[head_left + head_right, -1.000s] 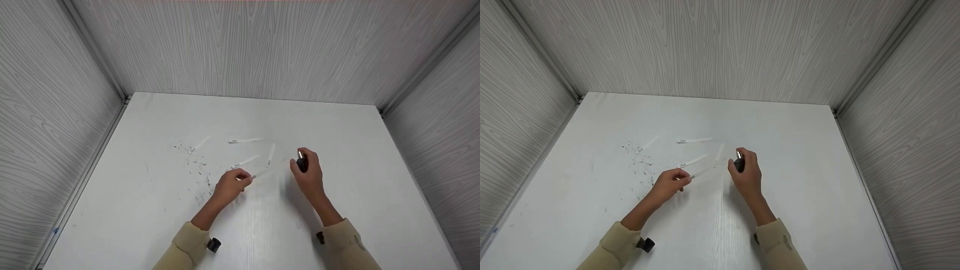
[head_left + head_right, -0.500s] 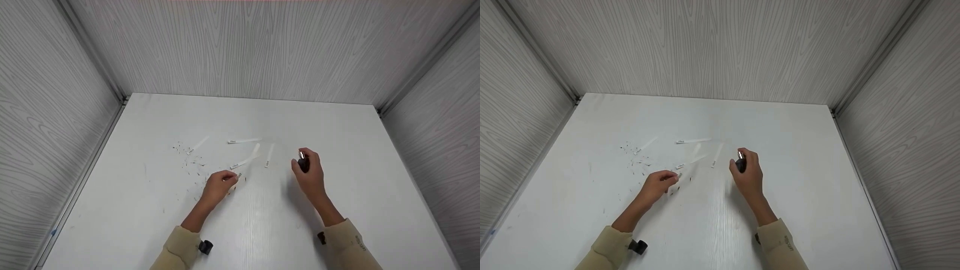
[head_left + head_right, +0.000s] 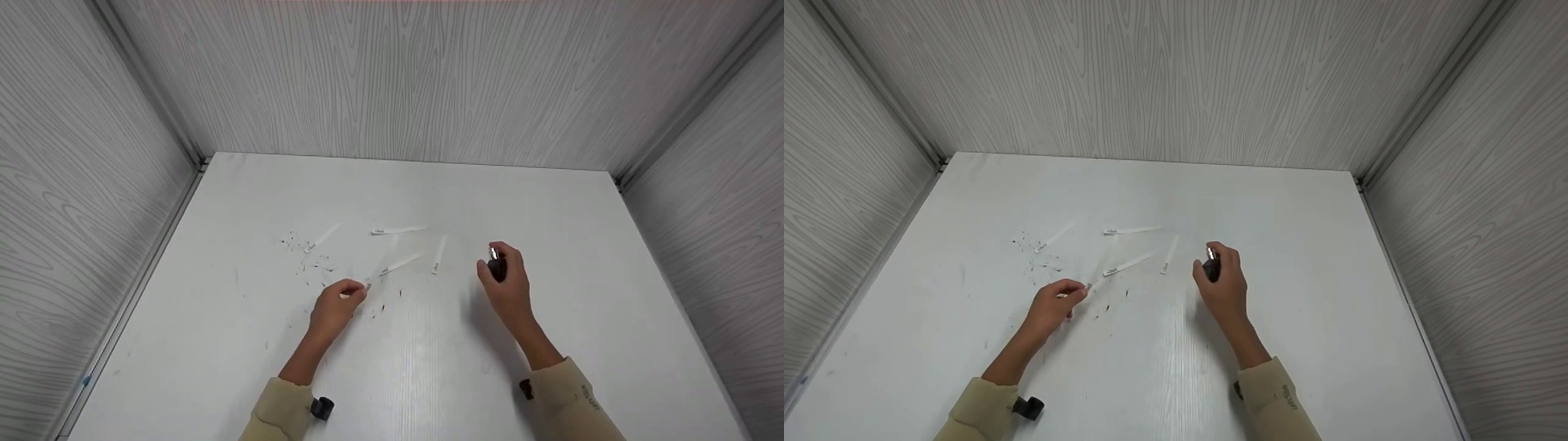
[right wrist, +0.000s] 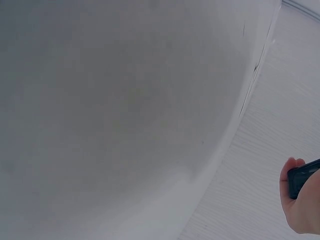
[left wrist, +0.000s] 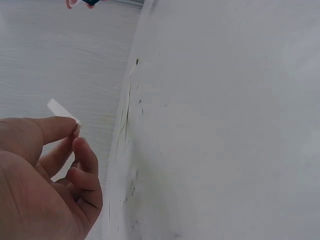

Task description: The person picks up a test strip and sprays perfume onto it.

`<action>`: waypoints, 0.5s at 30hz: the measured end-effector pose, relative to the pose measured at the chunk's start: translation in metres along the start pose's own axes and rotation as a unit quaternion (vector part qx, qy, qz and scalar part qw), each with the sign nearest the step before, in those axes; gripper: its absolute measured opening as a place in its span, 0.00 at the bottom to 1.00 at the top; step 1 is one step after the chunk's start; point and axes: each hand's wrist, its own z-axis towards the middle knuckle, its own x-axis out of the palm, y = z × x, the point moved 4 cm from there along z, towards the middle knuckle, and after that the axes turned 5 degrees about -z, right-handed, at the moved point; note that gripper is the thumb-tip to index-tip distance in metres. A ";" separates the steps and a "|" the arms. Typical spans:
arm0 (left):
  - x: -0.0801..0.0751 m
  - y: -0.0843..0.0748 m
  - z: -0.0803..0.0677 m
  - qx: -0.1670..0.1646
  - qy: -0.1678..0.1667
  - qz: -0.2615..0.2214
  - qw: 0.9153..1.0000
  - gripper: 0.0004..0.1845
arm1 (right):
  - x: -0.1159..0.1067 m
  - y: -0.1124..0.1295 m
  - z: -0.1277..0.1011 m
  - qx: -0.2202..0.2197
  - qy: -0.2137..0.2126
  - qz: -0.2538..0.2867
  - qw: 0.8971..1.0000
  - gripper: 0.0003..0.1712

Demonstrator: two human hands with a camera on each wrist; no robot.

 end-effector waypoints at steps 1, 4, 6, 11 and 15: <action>-0.001 0.001 0.000 -0.001 -0.002 0.002 1.000 0.08 | 0.000 0.000 0.000 0.002 0.001 0.000 1.000 0.27; -0.006 0.006 0.001 -0.009 -0.007 0.005 1.000 0.09 | 0.000 0.000 0.000 0.008 0.002 0.000 1.000 0.26; -0.010 0.009 0.001 -0.019 -0.012 0.005 1.000 0.09 | 0.001 0.001 0.000 0.012 0.003 0.001 1.000 0.26; -0.019 0.017 -0.002 -0.041 -0.020 -0.003 0.999 0.09 | 0.001 0.001 0.000 0.015 0.006 -0.001 1.000 0.28; -0.025 0.024 -0.003 -0.049 -0.024 -0.007 0.999 0.10 | 0.001 0.001 0.001 0.013 0.006 0.002 1.000 0.28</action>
